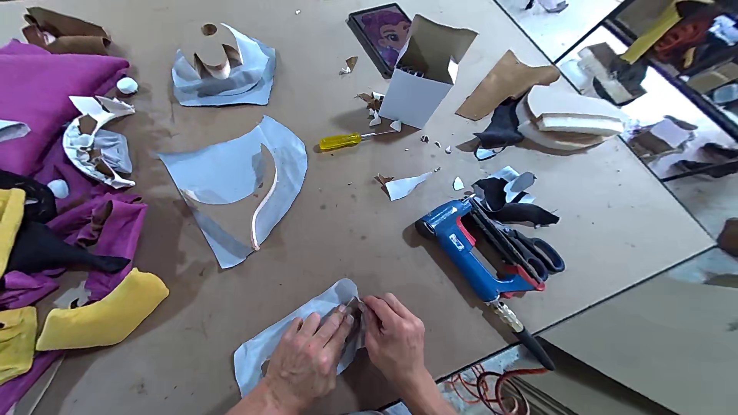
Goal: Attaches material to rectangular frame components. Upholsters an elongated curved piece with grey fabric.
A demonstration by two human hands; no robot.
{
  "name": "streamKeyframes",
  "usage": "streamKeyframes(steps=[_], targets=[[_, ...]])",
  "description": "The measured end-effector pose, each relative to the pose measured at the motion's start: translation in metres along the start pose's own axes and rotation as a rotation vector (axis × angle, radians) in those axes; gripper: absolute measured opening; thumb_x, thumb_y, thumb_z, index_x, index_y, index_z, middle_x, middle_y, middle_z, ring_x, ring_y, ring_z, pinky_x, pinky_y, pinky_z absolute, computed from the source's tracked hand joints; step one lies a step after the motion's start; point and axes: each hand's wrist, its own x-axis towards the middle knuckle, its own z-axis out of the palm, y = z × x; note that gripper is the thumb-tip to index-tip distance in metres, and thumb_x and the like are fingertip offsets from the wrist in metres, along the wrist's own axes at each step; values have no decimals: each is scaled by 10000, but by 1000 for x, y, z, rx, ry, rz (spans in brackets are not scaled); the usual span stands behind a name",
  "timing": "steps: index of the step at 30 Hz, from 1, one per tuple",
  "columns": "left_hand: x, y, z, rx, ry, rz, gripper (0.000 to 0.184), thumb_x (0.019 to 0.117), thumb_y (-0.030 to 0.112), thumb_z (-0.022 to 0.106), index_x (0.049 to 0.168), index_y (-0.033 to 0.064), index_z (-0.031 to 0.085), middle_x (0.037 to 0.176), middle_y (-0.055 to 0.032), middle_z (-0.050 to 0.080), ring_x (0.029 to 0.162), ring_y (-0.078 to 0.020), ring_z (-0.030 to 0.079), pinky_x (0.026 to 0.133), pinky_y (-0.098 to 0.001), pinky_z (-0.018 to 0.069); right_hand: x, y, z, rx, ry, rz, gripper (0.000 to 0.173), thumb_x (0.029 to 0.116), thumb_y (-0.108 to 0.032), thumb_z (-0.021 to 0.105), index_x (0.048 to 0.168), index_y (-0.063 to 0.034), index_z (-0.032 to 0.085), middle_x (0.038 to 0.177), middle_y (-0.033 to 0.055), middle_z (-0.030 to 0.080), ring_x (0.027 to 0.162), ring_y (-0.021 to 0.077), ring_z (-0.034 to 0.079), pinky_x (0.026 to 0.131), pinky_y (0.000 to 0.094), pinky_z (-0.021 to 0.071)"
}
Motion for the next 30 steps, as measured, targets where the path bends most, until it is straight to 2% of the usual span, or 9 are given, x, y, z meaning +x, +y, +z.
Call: streamKeyframes(steps=[8,11,15,19,23,25,27,28,30], targets=[[3,0,0,-11,20,19,361,979,201,514,1292,183,693,1350,-24,660,861,-192,659,614,-340,493,-2,5,-16,-307,-115,-401,244,939,-72,583,1061,-98,793,986,30,761,813,167,709,640,281,578],[3,0,1,15,0,55,366,947,161,528,1274,168,692,1493,-2,572,852,-190,639,602,-349,454,2,-2,-20,-392,-138,-430,228,936,-83,582,1010,-113,795,1000,13,754,808,164,693,613,274,555],[5,-1,-3,30,-40,117,240,798,171,678,1036,189,711,1542,49,528,826,-178,640,574,-363,427,-1,-13,-22,-428,-177,-467,200,902,-97,575,899,-117,774,1003,37,748,839,191,690,643,322,549],[7,-2,-2,21,-56,113,271,813,180,658,1078,191,716,1547,51,522,829,-177,640,589,-362,438,1,-19,-21,-359,-258,-423,189,860,-170,575,848,-147,762,939,16,720,849,192,665,653,335,523],[6,-1,-3,14,-76,116,272,868,166,612,1119,209,706,1536,34,534,809,-187,635,573,-364,431,24,1,-64,-26,-380,-40,202,889,-225,631,965,-185,814,996,9,720,951,154,689,778,373,604],[8,-2,-1,18,-42,109,283,848,185,631,1119,215,708,1520,49,550,813,-177,639,576,-356,435,51,34,-97,-267,-189,70,296,886,-267,669,1113,-117,785,1117,153,709,1034,319,692,813,508,593],[5,-1,-1,11,-25,96,269,906,142,569,1131,204,703,1508,51,562,818,-174,640,590,-350,443,73,69,-109,-456,-218,232,671,869,-354,765,1446,-70,574,1310,311,590,1183,532,578,899,685,497],[3,0,-2,10,-18,101,294,940,121,526,1166,204,696,1506,54,563,816,-169,635,598,-346,442,77,84,-108,-506,-264,316,825,855,-407,796,1534,-77,464,1328,330,567,1191,557,561,910,710,480],[3,-2,0,30,7,101,369,989,102,470,1282,214,664,1510,61,559,831,-165,623,626,-339,438,92,99,-104,-529,-316,383,875,869,-359,807,1577,-67,383,1253,336,606,1116,550,607,892,723,482]])
